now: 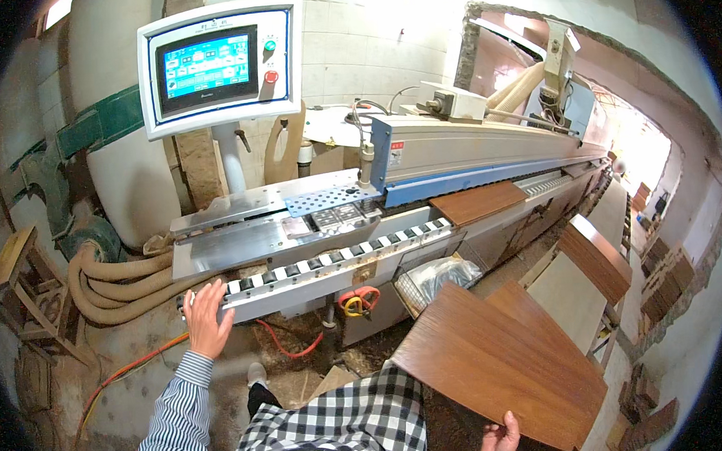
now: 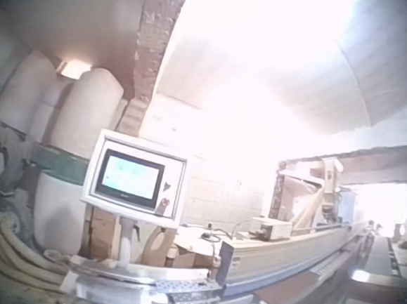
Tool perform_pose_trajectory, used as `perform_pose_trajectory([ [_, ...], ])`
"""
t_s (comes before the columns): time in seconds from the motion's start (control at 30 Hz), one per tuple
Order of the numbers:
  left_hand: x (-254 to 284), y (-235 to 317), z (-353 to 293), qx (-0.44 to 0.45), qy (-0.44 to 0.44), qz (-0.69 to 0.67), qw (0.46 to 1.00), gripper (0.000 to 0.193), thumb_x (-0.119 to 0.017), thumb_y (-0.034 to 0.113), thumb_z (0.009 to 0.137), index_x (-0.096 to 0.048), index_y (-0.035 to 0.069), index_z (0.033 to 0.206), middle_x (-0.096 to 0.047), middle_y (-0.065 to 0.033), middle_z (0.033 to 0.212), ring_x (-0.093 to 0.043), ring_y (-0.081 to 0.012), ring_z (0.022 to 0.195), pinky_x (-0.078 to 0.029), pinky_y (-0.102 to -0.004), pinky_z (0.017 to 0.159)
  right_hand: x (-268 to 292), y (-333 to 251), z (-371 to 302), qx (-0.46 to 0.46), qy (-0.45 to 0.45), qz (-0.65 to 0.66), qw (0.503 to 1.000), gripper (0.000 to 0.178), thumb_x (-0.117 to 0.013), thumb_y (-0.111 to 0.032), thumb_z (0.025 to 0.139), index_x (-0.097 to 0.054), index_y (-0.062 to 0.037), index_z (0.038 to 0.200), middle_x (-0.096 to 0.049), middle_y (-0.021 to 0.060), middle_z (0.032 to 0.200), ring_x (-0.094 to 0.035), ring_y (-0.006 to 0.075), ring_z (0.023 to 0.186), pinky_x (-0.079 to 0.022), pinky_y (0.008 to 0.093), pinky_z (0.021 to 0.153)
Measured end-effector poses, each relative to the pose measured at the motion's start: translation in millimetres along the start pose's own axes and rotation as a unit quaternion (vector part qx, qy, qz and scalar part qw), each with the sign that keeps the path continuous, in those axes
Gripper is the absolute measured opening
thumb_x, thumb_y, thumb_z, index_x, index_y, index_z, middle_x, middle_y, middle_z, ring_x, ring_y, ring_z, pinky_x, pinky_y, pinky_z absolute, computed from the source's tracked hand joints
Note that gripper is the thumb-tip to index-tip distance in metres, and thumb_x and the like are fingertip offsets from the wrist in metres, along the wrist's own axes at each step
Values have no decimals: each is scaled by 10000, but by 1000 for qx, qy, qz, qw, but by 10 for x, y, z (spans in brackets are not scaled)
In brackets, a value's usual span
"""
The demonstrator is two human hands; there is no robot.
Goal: The person repeatedly places wooden panels onto a conveyor belt of a CNC woodworking machine, allowing the machine to process each panel before retrieving it and stacking it. The cycle of loading, waiting for processing, and stacking is repeated throughout the clip.
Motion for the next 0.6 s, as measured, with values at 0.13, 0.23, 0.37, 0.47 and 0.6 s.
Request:
perform_pose_trajectory([
  [0.13,192,343,-242,-26,-72,-70,995,628,-656,386,847,-474,109,1381,-458,-98,1447,-375,-314,1364,-139,-563,1164,-623,336,-172,-51,-97,1,994,130,-632,-173,896,-643,-110,1009,-695,11,858,-616,121,626,-515,283,561],
  [0.23,391,690,-437,-59,-95,-145,983,715,-680,483,817,-462,112,1389,-431,-117,1466,-350,-340,1382,-160,-588,1149,-1317,685,-328,-128,-192,16,973,260,-612,-99,885,-598,-36,1137,-680,67,984,-631,161,750,-503,280,577],
  [0.37,565,852,-562,-66,-108,-116,985,707,-721,512,787,-516,122,1340,-446,-113,1453,-363,-331,1367,-162,-596,1138,-2163,1212,-546,-228,-287,34,930,188,-590,-25,911,-610,-17,1098,-682,84,964,-664,179,792,-572,309,684],
  [0.47,662,603,-666,-37,-75,-55,995,650,-742,490,764,-583,105,1264,-504,-110,1400,-403,-331,1339,-171,-593,1138,-2642,1642,-663,-297,-328,8,896,92,-594,-20,927,-631,-22,1012,-667,70,873,-658,160,718,-577,297,674],
  [0.6,837,204,-769,28,-19,-11,999,604,-775,428,734,-616,80,1201,-575,-107,1326,-467,-314,1295,-182,-568,1150,-3222,2126,-814,-356,-392,-30,848,104,-636,-84,926,-626,-40,1019,-656,57,942,-647,154,784,-550,310,692],
])
Point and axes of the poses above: each hand's wrist, its own z-axis towards the middle knuckle, its own x-axis out of the back of the hand, y = z × x, the point moved 6 cm from there along z, towards the middle knuckle
